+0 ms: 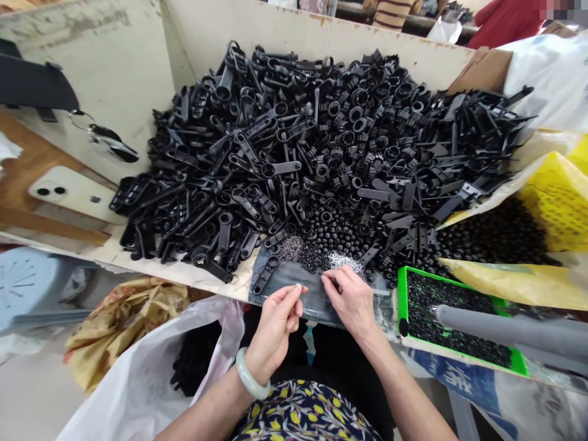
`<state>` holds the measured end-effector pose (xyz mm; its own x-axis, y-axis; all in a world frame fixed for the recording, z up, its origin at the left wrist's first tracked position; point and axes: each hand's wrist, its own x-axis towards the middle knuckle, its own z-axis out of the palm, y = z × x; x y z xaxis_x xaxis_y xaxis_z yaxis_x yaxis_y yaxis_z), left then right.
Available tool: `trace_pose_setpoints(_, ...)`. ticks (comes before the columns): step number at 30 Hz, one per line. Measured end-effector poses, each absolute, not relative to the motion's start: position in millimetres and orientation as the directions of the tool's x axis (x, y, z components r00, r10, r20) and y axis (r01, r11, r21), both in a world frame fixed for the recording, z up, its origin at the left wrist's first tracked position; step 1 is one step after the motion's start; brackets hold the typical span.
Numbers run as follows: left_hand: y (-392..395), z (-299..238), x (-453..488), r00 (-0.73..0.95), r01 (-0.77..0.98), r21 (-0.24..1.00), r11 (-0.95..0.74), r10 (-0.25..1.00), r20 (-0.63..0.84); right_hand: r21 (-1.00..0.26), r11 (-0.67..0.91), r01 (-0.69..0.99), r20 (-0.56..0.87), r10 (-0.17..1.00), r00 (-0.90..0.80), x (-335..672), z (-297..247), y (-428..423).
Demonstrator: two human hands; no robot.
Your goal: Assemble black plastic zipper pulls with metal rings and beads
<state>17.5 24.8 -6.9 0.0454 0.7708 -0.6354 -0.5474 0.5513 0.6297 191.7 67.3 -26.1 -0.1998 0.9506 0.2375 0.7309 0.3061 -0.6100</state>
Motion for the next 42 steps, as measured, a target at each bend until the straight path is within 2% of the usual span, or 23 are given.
trace_pose_setpoints(4,26,-5,20,0.069,-0.552,0.626,0.551,0.778,-0.624,-0.818,0.266,0.51,0.171,0.959,-0.225,186,-13,62)
trace_pose_setpoints(8,25,-4,22,0.045,-0.535,0.672,0.513,0.811,-0.584,-0.862,0.282,0.422,0.186,0.949,-0.254,179,-13,60)
trace_pose_setpoints(16,19,-7,23,-0.022,-0.48,0.737,0.476,0.833,-0.553,-0.848,0.309,0.43,0.192,0.937,-0.293,178,-17,58)
trace_pose_setpoints(23,20,-4,23,-0.085,-0.391,0.794,0.465,0.841,-0.534,-0.739,0.478,0.475,0.317,0.869,-0.38,180,-13,49)
trace_pose_setpoints(26,21,-2,22,-0.089,-0.364,0.81,0.46,0.849,-0.522,-0.708,0.511,0.487,0.33,0.849,-0.412,183,-16,46)
trace_pose_setpoints(30,18,-2,25,-0.089,-0.419,0.783,0.46,0.837,-0.54,-0.676,0.529,0.514,0.335,0.841,-0.425,185,-18,41)
trace_pose_setpoints(35,12,-4,30,0.004,-0.526,0.702,0.48,0.827,-0.562,-0.634,0.545,0.549,0.368,0.836,-0.407,186,-19,35)
trace_pose_setpoints(42,9,-6,25,0.071,-0.545,0.665,0.51,0.819,-0.569,-0.703,0.539,0.465,0.359,0.832,-0.422,187,-15,38)
